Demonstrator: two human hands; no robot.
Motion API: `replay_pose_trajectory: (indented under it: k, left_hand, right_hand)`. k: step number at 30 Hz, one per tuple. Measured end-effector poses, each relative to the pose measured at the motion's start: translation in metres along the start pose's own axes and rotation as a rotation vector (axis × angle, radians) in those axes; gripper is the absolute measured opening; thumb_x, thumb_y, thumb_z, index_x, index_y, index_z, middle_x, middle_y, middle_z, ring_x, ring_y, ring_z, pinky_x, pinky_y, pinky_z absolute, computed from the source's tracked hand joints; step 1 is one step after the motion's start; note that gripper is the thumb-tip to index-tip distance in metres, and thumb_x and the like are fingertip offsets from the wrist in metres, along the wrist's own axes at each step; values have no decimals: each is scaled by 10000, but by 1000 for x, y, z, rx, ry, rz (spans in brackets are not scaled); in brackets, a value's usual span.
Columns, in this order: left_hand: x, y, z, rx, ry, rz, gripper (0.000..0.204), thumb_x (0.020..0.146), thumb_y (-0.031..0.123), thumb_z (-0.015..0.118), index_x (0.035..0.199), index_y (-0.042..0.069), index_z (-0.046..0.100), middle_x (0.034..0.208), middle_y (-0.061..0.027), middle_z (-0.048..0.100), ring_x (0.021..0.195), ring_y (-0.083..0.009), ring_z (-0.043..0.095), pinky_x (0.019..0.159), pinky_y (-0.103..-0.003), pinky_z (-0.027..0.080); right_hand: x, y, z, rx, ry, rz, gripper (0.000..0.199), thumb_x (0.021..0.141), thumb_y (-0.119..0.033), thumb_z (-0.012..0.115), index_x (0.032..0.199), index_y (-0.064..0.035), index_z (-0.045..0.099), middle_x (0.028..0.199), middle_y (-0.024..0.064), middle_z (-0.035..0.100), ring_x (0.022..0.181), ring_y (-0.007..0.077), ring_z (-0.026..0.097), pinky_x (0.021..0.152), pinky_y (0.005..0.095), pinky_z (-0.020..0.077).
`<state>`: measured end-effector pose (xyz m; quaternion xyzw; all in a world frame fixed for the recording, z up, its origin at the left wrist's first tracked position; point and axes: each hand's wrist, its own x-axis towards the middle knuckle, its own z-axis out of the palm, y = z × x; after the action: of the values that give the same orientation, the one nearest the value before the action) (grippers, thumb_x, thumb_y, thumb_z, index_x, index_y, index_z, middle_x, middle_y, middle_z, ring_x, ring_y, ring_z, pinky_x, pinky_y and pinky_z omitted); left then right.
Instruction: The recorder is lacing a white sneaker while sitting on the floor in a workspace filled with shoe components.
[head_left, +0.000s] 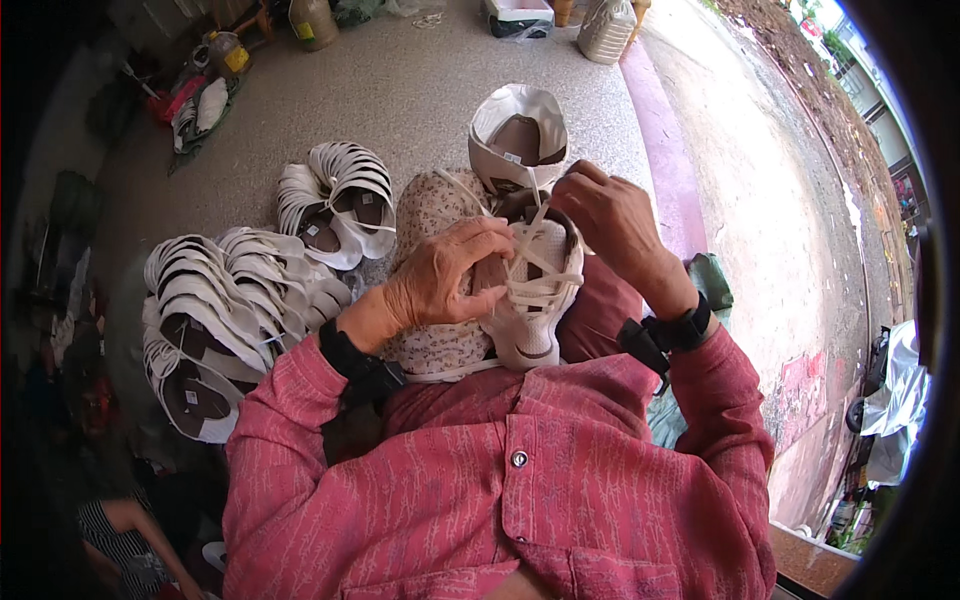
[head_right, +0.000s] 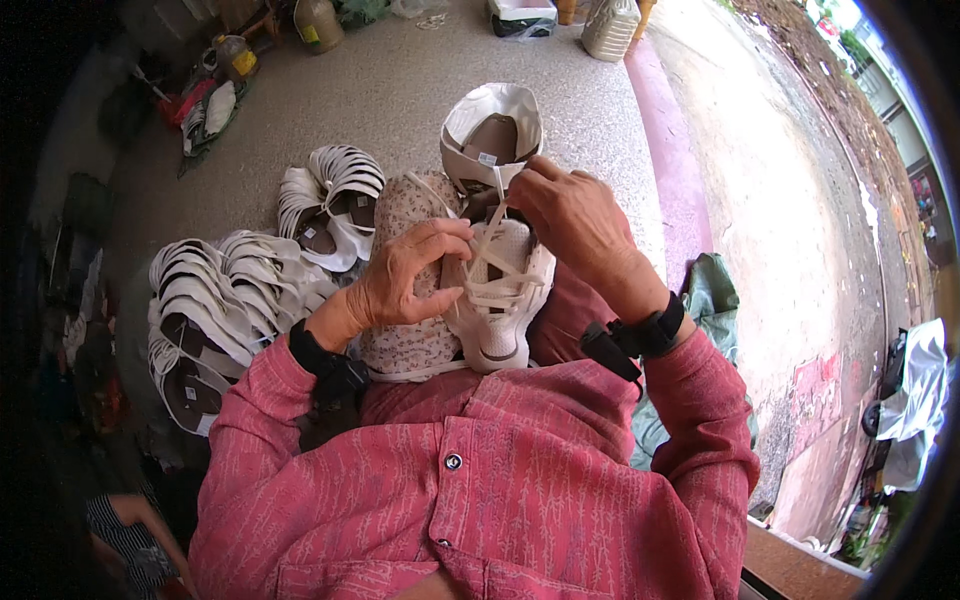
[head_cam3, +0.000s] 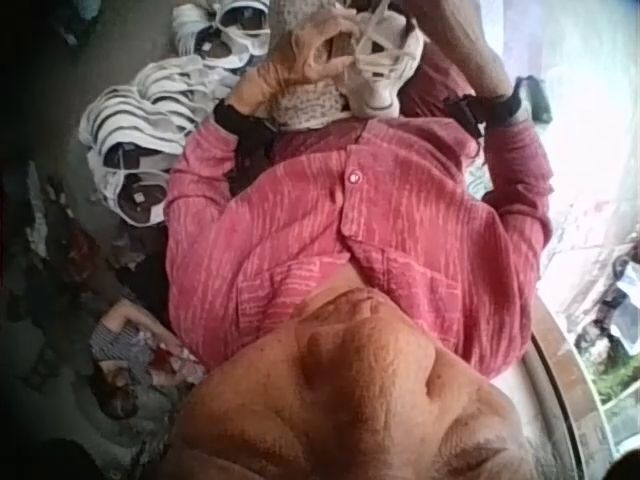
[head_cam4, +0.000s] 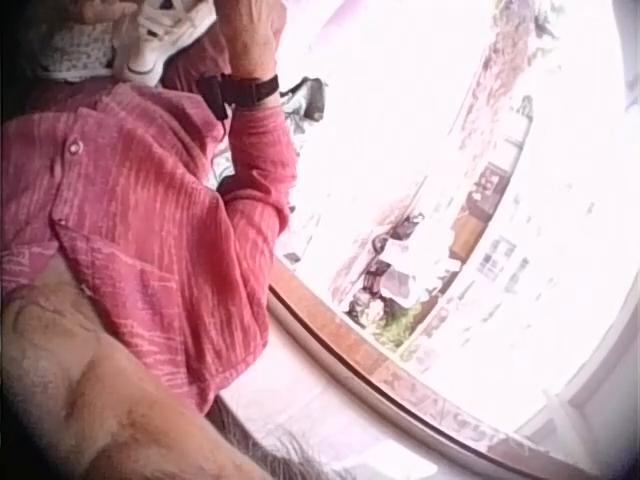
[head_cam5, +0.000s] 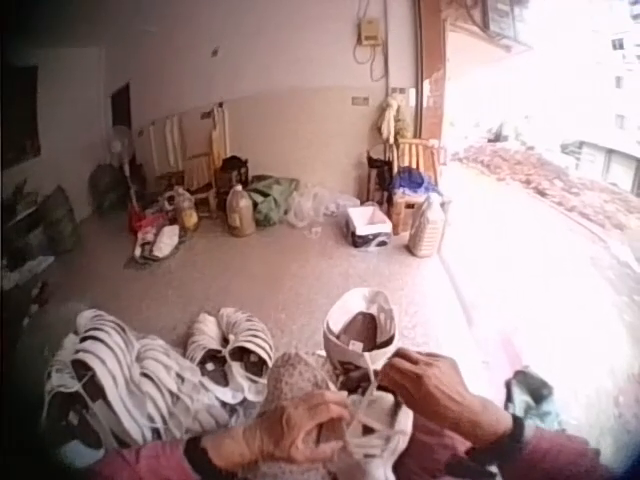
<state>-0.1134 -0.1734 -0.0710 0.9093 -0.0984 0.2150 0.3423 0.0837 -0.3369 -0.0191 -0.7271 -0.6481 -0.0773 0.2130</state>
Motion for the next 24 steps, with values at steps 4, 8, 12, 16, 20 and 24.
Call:
replay_pose_trajectory:
  k: [4,8,12,16,20,24]
  left_hand:
    - [8,6,-1,45,-16,-34,292,774,183,714,1014,52,613,1154,-114,571,1088,-309,596,923,-400,496]
    - [27,9,5,142,36,88,216,774,116,722,961,69,623,1081,-107,563,1017,-299,581,872,-395,484]
    - [48,16,5,220,-39,176,208,767,115,727,944,88,621,1001,-96,559,979,-286,562,881,-381,465]
    - [55,15,7,262,-141,167,201,769,122,725,928,71,613,972,-96,558,956,-289,560,878,-399,459]
    - [64,13,-12,513,-18,214,190,776,119,717,899,46,591,967,-98,555,939,-293,558,852,-405,454]
    - [70,24,-26,667,65,174,192,782,114,710,906,43,582,964,-95,555,936,-301,565,823,-397,452]
  right_hand:
    - [-8,-3,-6,339,124,174,131,899,-143,670,1005,-74,637,1037,82,609,767,249,657,681,361,513]
    - [-39,17,11,582,61,349,119,903,-95,661,1015,-62,638,1029,91,601,718,161,615,609,310,484]
    - [-48,11,34,832,80,262,114,956,-138,608,1002,-36,629,947,46,556,766,121,519,686,263,434]
    - [-49,13,44,898,77,312,124,966,-151,606,1005,-34,621,906,28,532,778,116,494,687,256,411]
    - [-48,8,38,804,73,237,132,967,-155,610,989,-24,606,880,47,529,766,135,505,688,272,425]
    - [-48,7,38,686,107,136,102,952,-124,599,973,-24,592,919,95,565,814,239,597,708,349,475]
